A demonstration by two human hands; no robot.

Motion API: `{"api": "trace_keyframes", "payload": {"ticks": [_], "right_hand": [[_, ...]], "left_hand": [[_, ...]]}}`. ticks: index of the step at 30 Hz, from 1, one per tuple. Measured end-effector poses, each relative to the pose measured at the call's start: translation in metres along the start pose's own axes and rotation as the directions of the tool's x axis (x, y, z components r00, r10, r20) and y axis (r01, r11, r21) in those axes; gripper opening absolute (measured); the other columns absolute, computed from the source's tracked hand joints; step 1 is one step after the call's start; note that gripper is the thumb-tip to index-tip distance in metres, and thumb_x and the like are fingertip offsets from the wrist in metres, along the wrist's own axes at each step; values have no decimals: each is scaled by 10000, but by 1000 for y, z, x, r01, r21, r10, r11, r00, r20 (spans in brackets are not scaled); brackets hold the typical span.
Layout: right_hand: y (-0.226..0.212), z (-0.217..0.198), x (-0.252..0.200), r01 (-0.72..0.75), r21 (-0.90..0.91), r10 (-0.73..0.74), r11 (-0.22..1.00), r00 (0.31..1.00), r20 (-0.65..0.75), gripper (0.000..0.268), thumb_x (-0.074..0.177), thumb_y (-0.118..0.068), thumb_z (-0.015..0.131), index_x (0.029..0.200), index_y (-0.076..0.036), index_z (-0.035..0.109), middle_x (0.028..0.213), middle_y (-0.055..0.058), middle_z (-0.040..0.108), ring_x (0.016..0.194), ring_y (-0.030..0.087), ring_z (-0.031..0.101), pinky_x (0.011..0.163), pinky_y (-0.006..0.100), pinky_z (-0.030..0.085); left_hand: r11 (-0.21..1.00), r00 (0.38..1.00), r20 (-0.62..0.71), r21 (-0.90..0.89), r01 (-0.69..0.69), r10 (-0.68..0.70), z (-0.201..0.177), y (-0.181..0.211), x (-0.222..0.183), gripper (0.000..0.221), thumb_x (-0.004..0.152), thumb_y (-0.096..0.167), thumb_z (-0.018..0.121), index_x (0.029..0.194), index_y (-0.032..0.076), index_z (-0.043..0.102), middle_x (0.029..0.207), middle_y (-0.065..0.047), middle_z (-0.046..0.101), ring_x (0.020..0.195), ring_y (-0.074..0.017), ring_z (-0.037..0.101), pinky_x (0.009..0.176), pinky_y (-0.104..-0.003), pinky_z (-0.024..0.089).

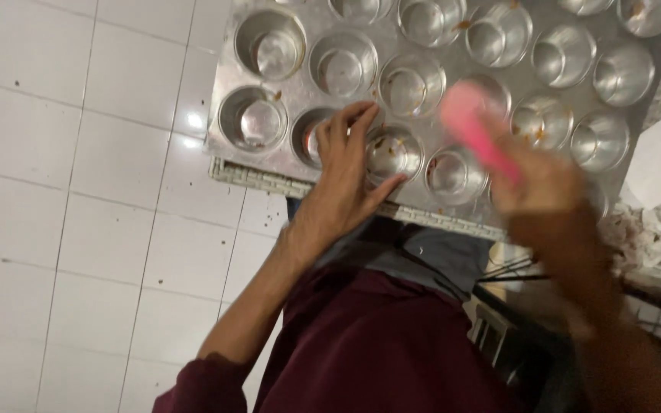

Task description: Cleaning a metal muffin tin by wiping each cup with a spatula and a cloth

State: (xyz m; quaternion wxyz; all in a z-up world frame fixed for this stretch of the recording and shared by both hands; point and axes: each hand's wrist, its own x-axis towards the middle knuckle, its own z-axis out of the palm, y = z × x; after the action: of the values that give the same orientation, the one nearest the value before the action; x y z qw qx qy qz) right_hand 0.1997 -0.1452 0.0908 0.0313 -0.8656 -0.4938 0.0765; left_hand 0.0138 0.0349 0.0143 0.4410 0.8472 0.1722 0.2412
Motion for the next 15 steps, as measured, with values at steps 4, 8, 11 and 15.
{"api": "trace_keyframes", "payload": {"ticks": [4,8,11,15], "right_hand": [[-12,-16,2,43,166,-46,985,999,13,527,1013,-9,583,1533,-80,532,1206,338,699,296,168,366,221,305,393],[-28,-25,-6,5,209,-4,978,1000,-4,627,912,82,661,1527,3,566,828,253,703,383,171,408,291,328,393],[-18,-7,-9,-123,229,111,965,992,68,629,963,23,630,1571,-97,518,806,224,694,395,210,425,322,358,433],[-38,-7,-20,61,229,-65,972,998,7,707,871,37,696,1527,-168,529,998,174,769,427,170,447,358,327,412]], "left_hand": [[1000,1000,-12,-6,1,-1,1,0,0,909,854,229,860,1519,-8,286,1523,-223,321,1373,-414,366,1212,-585,329],[1000,1000,-9,-1,11,-11,7,-6,-1,912,837,187,867,1520,0,293,1522,-207,318,1380,-398,345,1212,-590,350],[1000,1000,8,10,13,-13,3,2,-3,887,843,181,848,1516,-10,301,1524,-203,322,1372,-398,352,1212,-576,340],[1000,1000,-6,1,7,-7,3,-1,-1,865,855,172,825,1514,-11,295,1524,-208,315,1372,-402,340,1208,-586,349]]}}
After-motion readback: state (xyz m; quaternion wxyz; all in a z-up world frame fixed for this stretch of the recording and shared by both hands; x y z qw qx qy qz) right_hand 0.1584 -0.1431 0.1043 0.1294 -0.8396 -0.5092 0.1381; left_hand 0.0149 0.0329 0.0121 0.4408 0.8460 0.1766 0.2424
